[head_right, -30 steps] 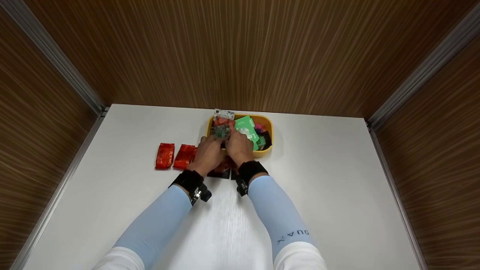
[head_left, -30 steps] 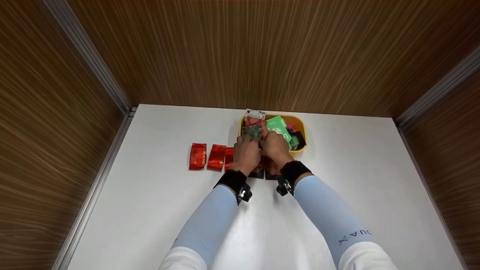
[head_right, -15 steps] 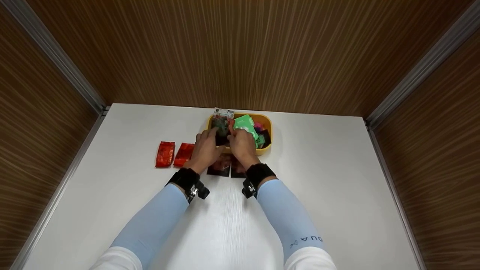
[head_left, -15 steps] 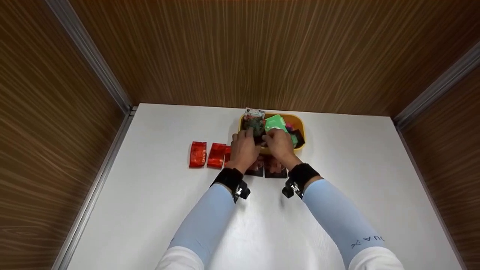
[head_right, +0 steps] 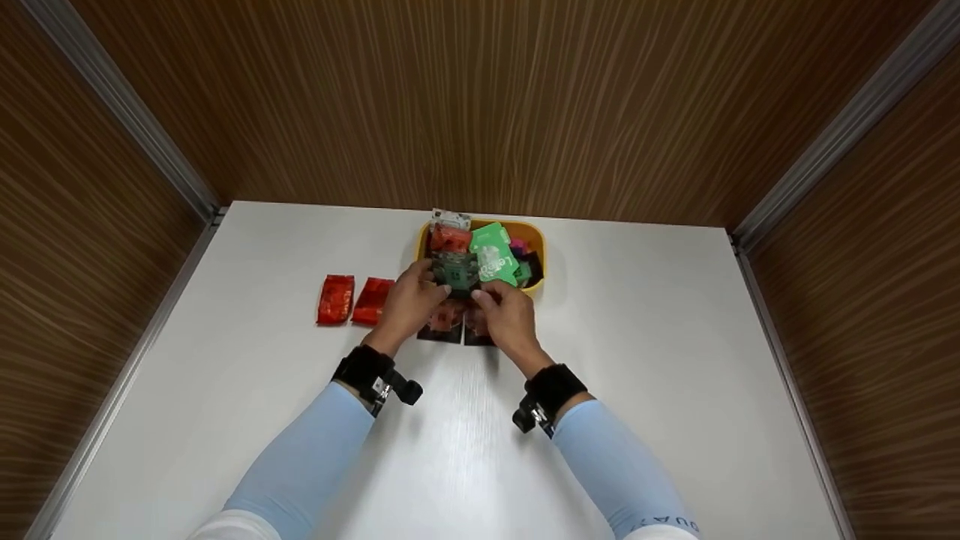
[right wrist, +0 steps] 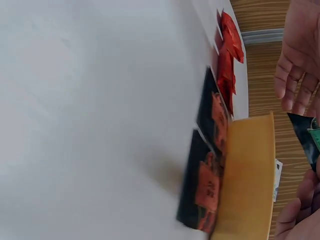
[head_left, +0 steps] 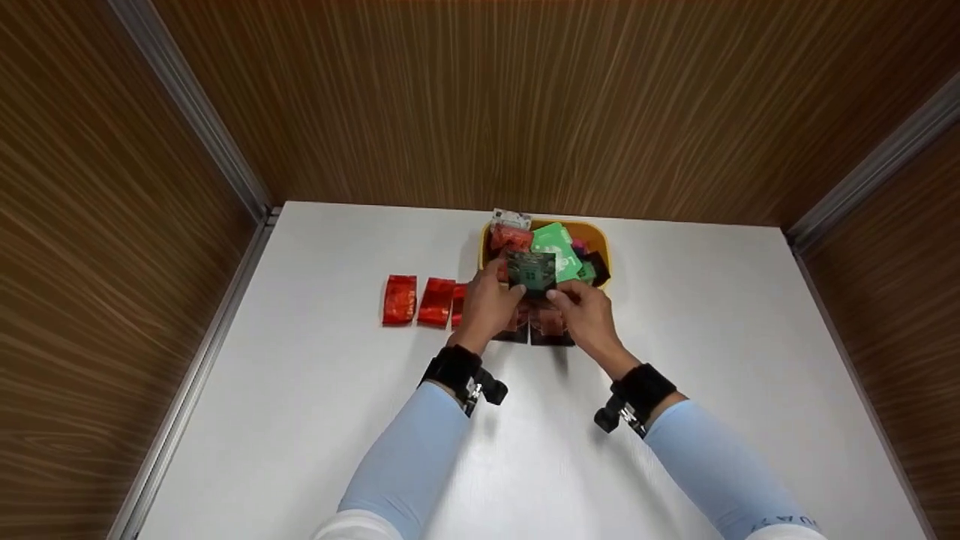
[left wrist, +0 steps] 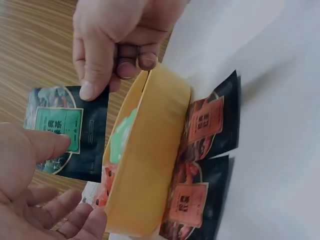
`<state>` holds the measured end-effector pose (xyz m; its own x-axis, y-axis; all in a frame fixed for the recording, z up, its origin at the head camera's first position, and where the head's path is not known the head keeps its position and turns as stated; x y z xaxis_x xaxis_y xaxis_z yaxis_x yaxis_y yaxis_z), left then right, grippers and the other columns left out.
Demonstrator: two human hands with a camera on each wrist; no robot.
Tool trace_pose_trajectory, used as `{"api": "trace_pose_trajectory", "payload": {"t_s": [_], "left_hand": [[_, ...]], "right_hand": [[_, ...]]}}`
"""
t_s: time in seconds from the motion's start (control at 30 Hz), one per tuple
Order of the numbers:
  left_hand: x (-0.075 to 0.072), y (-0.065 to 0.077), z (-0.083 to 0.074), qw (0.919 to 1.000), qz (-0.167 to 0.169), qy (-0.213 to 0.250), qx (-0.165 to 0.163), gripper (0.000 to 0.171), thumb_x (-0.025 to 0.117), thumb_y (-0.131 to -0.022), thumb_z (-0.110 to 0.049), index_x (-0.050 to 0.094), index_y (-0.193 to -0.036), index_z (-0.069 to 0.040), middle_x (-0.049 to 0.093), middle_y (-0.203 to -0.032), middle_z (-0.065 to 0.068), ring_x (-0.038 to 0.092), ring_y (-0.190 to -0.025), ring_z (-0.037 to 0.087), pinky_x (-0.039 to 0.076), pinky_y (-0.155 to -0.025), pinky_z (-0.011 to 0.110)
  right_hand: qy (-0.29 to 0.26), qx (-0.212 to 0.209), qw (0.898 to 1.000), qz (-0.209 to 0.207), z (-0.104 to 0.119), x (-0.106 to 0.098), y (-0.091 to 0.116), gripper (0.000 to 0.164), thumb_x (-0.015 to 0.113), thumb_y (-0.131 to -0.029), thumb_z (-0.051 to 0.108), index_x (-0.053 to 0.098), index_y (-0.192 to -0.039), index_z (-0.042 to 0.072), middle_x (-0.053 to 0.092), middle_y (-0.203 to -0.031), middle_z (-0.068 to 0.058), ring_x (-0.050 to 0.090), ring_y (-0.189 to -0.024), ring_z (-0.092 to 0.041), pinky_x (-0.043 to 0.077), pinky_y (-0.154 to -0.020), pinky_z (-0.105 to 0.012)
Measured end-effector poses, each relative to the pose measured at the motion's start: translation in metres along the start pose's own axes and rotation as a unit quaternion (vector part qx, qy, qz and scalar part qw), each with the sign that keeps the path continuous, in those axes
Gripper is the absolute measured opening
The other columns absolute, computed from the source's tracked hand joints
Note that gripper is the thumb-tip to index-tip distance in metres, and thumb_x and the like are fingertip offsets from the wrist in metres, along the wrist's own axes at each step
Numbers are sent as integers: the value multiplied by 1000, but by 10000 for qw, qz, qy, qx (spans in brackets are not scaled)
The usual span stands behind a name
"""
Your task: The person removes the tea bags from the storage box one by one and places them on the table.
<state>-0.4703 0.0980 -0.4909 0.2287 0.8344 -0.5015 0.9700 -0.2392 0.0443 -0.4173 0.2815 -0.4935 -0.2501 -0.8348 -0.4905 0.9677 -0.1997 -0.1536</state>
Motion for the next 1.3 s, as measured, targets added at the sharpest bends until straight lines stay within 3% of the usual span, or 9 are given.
{"api": "trace_pose_trajectory", "payload": {"t_s": [0.13,0.2,0.3,0.4,0.6,0.77,0.93,1.13,1.3], "left_hand": [[4,9,-3,9993,110,74,359,35,67,-105,-24,66,-136,-8,71,-118,8,64,-103,20,55,-88,37],[5,14,-5,9985,75,99,540,21,67,-104,-21,72,-121,-10,70,-100,4,61,-88,18,51,-75,33],[7,18,-7,9970,-22,169,761,7,67,-104,-17,73,-105,-12,61,-84,-1,55,-77,15,43,-66,28],[13,23,-8,9958,-28,159,900,7,67,-103,-16,70,-99,-12,55,-80,-2,53,-76,15,41,-66,27],[33,33,-5,9953,181,90,946,14,68,-105,-20,68,-98,-9,65,-83,1,59,-76,14,47,-68,27],[47,42,1,9959,383,364,737,22,70,-103,-25,63,-87,-12,67,-76,0,65,-66,9,49,-61,24],[55,46,7,9970,384,384,547,19,72,-102,-25,68,-88,-12,68,-73,0,65,-64,9,49,-60,24],[69,49,14,9958,781,439,180,7,71,-102,-16,70,-105,-9,71,-85,1,69,-69,11,55,-62,25],[72,50,16,9959,805,367,174,25,72,-100,-13,67,-123,-6,75,-86,1,68,-68,9,53,-64,24]], "right_hand": [[-244,-96,9996,-106,-4,-7,10,20,72,-102,24,74,-104,5,67,-87,-14,59,-74,-21,45,-61,-24],[-276,-130,9994,-178,-6,-10,15,18,73,-102,23,75,-103,5,67,-85,-8,57,-74,-15,44,-62,-24],[-354,-117,9988,-314,-10,-15,21,16,73,-101,22,76,-103,6,68,-86,-5,57,-75,-12,44,-63,-23],[-518,-31,9979,-395,-18,-18,28,17,73,-101,21,77,-106,5,70,-89,-11,59,-76,-15,46,-64,-22],[-898,404,9940,-469,-38,-17,43,15,72,-101,15,75,-106,1,68,-93,-24,63,-84,-39,51,-63,-22],[-1074,847,9893,-504,-50,-14,55,14,72,-102,15,73,-106,1,69,-94,-28,64,-81,-38,51,-62,-26],[-1199,1108,9851,-549,-60,-14,65,17,72,-102,15,73,-105,-1,68,-88,-24,61,-70,-27,49,-58,-26],[-1146,1276,9825,-725,-70,-20,72,17,72,-101,15,73,-103,-2,67,-82,-21,57,-59,-18,46,-52,-24],[-1171,1486,9785,-817,-80,-28,75,20,71,-102,15,72,-107,-4,71,-86,-17,58,-59,-14,48,-52,-24]]}}
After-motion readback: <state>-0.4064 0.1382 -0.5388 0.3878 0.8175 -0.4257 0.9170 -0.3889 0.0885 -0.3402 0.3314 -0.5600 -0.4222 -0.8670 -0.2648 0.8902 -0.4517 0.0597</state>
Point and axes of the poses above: each hand's wrist, its own y-axis away from the middle knuckle, its own x-axis out of the palm, z = x × y, the point moved 10 cm from there along -y, towards the middle knuckle
